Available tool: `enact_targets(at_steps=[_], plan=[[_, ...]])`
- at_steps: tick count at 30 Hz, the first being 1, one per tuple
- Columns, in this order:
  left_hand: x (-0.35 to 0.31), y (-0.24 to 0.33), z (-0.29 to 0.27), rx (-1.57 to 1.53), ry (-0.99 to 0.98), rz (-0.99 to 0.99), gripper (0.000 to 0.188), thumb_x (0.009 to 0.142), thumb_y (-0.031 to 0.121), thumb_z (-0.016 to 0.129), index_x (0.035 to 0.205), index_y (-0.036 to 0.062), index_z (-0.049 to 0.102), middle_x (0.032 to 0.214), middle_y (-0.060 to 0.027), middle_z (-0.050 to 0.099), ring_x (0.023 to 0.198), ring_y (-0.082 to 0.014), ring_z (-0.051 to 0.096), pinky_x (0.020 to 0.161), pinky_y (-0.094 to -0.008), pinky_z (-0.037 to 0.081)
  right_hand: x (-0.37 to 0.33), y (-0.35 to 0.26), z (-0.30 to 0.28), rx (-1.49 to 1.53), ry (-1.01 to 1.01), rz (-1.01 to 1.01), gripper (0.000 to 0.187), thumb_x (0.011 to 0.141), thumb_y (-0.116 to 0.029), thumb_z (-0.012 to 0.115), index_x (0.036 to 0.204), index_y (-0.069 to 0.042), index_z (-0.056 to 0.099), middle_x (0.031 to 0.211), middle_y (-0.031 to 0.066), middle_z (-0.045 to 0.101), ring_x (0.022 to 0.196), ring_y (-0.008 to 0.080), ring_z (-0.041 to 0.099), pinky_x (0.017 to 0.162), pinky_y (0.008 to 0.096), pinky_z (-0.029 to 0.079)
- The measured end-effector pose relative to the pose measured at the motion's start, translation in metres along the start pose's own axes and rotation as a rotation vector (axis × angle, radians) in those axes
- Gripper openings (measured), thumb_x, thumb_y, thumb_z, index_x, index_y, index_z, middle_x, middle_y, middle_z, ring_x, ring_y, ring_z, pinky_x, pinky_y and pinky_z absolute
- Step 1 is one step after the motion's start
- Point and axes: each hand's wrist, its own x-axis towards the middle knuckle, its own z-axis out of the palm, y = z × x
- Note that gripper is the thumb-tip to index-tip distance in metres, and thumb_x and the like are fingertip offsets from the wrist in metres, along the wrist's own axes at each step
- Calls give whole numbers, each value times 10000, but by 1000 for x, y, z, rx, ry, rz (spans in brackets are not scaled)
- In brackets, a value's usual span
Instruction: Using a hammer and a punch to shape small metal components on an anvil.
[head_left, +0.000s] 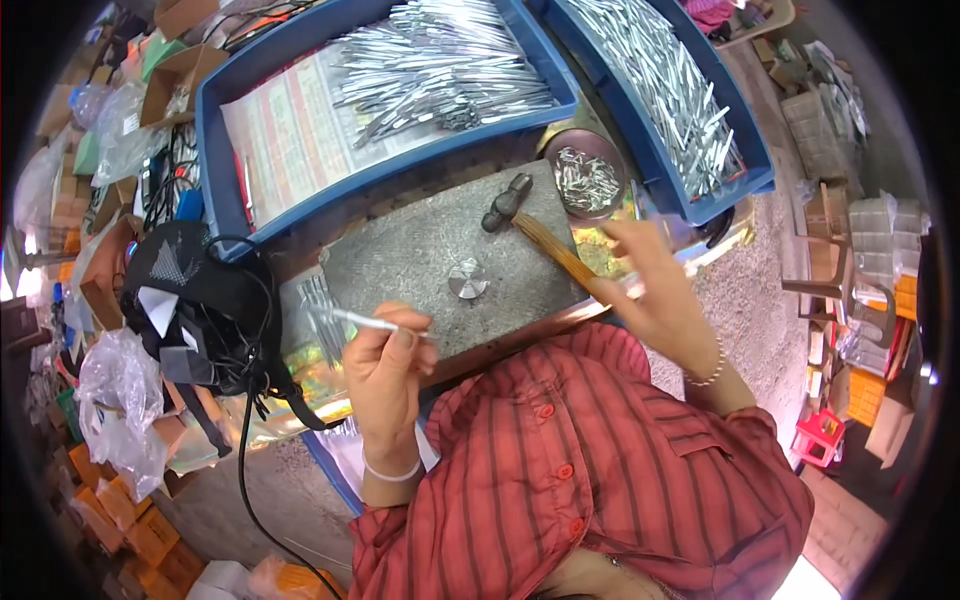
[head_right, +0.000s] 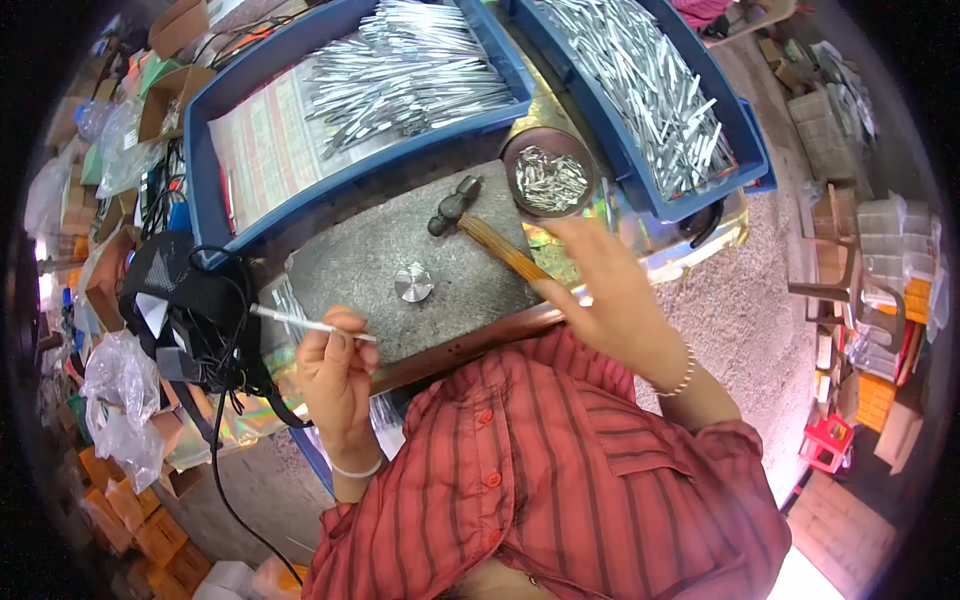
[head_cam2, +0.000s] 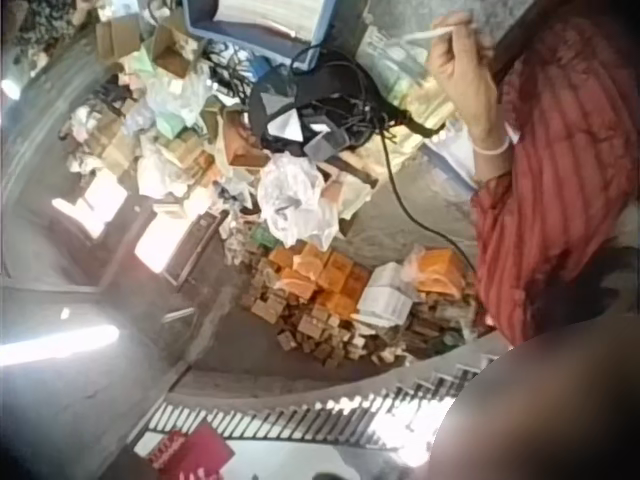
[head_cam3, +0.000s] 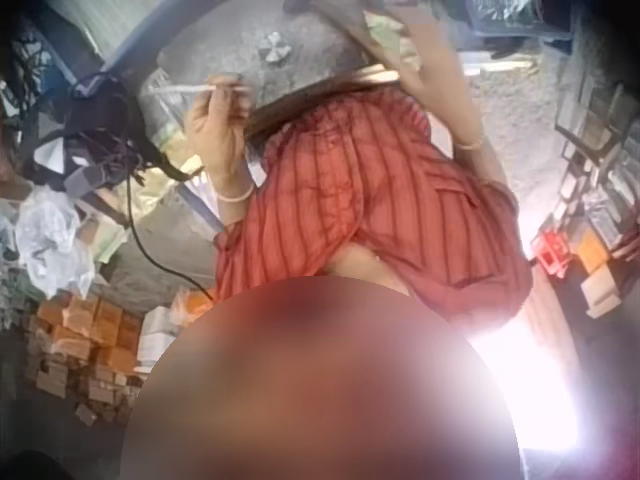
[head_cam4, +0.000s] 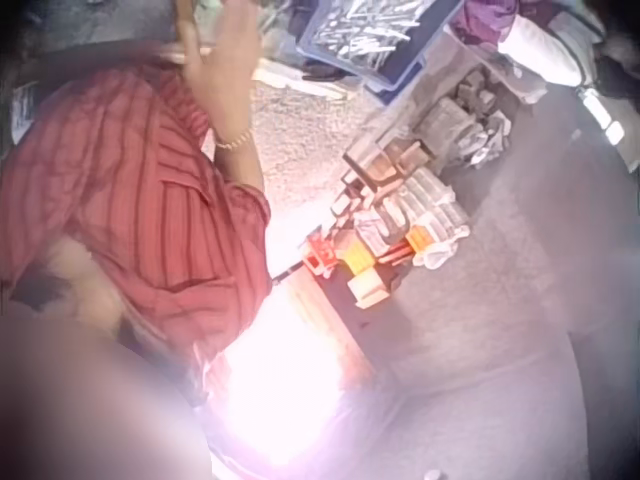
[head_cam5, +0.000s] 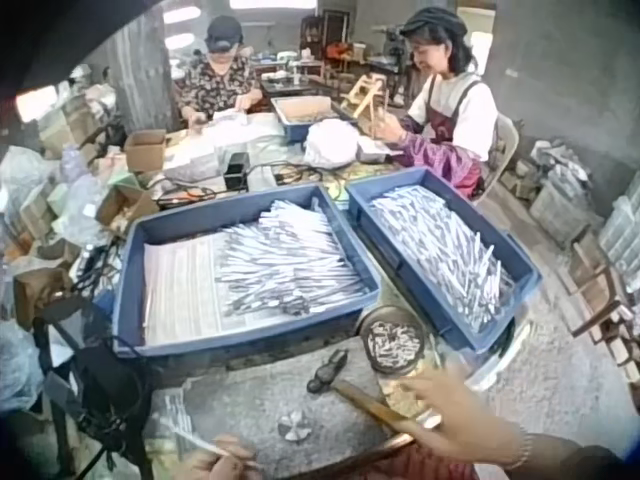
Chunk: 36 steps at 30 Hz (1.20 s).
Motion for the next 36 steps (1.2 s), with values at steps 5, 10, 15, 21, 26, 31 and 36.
enact_targets(at_steps=[5, 10, 15, 21, 26, 31, 36], plan=[[11, -4, 3, -218, 22, -142, 186, 881, 182, 560, 955, 12, 554, 886, -84, 541, 626, -124, 535, 542, -203, 440, 29, -10, 25, -202, -168, 16, 477, 781, -108, 607, 1207, -28, 408, 1053, 173, 466, 885, 355, 510, 766, 396, 428], [21, -4, 8, -303, 32, -198, 169, 854, 158, 600, 947, 30, 542, 887, -82, 555, 664, -123, 578, 567, -208, 477, 36, 13, 31, -169, -97, 7, 373, 794, -71, 556, 1143, -16, 435, 976, 180, 485, 794, 345, 526, 673, 400, 427], [23, -4, 10, -255, 2, -164, 163, 871, 164, 576, 949, 31, 523, 885, -84, 551, 668, -141, 599, 549, -229, 500, 33, 31, 13, 219, -13, 226, 228, 784, -63, 560, 992, 16, 513, 696, 104, 480, 588, 145, 477, 545, 296, 388], [22, -7, 17, -85, 5, -105, 173, 886, 158, 553, 947, 3, 510, 812, -120, 595, 602, -161, 599, 548, -248, 506, 40, 74, 18, -54, 225, 291, 214, 745, -84, 583, 931, 15, 552, 680, 123, 492, 587, 208, 485, 558, 309, 385], [19, -7, 21, -2, 38, -86, 159, 890, 139, 544, 948, -6, 513, 809, -125, 594, 599, -156, 592, 542, -242, 499, 50, 85, 35, -194, 269, 260, 209, 723, -103, 603, 876, 25, 541, 794, 200, 539, 759, 389, 536, 672, 418, 425], [19, -8, 23, 11, 53, -74, 168, 888, 139, 546, 957, -10, 513, 815, -130, 595, 596, -158, 588, 540, -242, 493, 58, 91, 34, -214, 215, 282, 169, 732, -90, 589, 807, 38, 510, 776, 212, 529, 762, 398, 527, 657, 432, 410], [20, -9, 21, -34, 31, -77, 136, 885, 90, 537, 967, -17, 522, 841, -132, 613, 630, -160, 610, 586, -244, 511, 60, 97, 34, -136, 253, 216, 179, 739, -99, 602, 773, 43, 498, 714, 214, 506, 682, 389, 515, 607, 416, 399]])
